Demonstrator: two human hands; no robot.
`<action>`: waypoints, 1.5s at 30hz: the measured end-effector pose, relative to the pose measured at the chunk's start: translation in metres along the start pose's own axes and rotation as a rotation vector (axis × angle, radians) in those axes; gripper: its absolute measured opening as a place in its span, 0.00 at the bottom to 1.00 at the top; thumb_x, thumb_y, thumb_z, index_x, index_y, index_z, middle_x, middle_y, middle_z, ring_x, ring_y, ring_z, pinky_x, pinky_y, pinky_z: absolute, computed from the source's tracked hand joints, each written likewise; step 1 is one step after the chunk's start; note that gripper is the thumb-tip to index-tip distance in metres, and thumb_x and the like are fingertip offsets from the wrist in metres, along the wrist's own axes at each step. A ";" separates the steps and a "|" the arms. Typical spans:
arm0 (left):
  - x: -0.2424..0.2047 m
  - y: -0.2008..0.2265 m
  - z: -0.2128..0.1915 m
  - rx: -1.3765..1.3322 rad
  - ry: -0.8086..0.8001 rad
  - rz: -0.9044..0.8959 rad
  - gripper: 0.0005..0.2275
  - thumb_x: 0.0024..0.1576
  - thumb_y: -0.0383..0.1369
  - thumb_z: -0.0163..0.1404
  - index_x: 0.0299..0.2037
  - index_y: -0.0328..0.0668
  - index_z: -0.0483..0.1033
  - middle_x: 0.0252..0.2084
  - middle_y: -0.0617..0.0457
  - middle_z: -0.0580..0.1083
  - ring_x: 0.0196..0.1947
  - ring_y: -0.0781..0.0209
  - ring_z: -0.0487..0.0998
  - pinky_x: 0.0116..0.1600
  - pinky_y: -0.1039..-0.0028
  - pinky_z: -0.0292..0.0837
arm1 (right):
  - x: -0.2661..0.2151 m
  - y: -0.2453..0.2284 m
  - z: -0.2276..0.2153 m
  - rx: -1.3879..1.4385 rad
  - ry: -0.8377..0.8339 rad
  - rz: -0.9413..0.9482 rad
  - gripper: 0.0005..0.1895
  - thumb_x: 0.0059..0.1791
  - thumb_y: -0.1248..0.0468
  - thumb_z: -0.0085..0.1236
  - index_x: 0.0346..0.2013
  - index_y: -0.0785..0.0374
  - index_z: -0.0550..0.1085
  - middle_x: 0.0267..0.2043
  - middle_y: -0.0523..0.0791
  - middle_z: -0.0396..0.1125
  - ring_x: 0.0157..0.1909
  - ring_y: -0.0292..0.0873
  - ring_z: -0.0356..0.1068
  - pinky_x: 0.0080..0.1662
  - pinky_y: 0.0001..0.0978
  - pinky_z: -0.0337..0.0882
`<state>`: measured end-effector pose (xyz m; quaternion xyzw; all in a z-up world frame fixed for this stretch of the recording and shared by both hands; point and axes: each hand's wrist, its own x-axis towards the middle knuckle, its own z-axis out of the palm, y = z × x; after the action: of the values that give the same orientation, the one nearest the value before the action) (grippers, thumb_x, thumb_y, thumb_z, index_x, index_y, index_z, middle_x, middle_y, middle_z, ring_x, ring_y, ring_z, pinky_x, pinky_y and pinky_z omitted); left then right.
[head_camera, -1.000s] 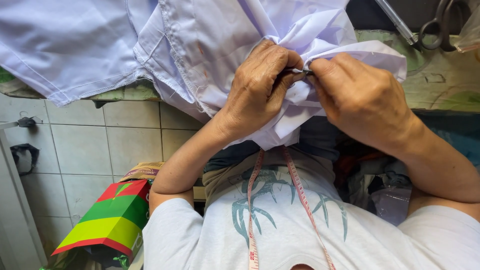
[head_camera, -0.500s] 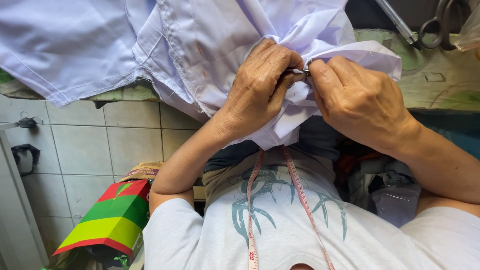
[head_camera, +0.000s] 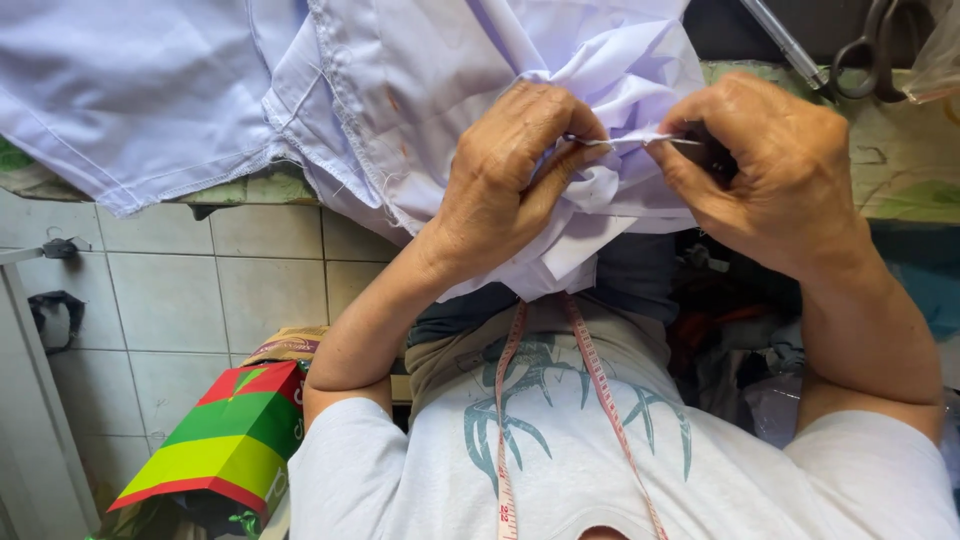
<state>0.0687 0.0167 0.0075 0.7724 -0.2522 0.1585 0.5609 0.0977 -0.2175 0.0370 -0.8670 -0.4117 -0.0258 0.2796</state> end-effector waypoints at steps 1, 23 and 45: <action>-0.001 -0.001 0.001 -0.021 0.022 -0.018 0.05 0.63 0.19 0.51 0.38 0.34 0.69 0.32 0.50 0.69 0.33 0.54 0.69 0.45 0.67 0.65 | -0.002 -0.002 0.000 0.062 -0.006 0.045 0.06 0.61 0.75 0.66 0.43 0.74 0.75 0.36 0.52 0.69 0.37 0.48 0.67 0.41 0.36 0.67; -0.022 0.030 -0.037 0.282 -0.094 -0.101 0.43 0.55 0.56 0.68 0.68 0.34 0.57 0.62 0.41 0.68 0.63 0.45 0.71 0.71 0.59 0.68 | -0.067 -0.006 -0.017 0.188 0.421 0.296 0.11 0.65 0.82 0.67 0.51 0.83 0.69 0.48 0.65 0.58 0.65 0.59 0.62 0.50 0.39 0.59; 0.001 0.029 -0.071 0.187 -0.244 -0.268 0.06 0.61 0.19 0.39 0.39 0.42 0.65 0.33 0.49 0.73 0.31 0.59 0.77 0.25 0.74 0.78 | -0.074 -0.026 -0.038 0.470 0.895 0.631 0.06 0.56 0.71 0.60 0.47 0.60 0.73 0.36 0.42 0.61 0.24 0.33 0.50 0.24 0.27 0.46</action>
<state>0.0557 0.0769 0.0534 0.8613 -0.1976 0.0105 0.4681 0.0372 -0.2750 0.0609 -0.7672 0.0290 -0.2127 0.6044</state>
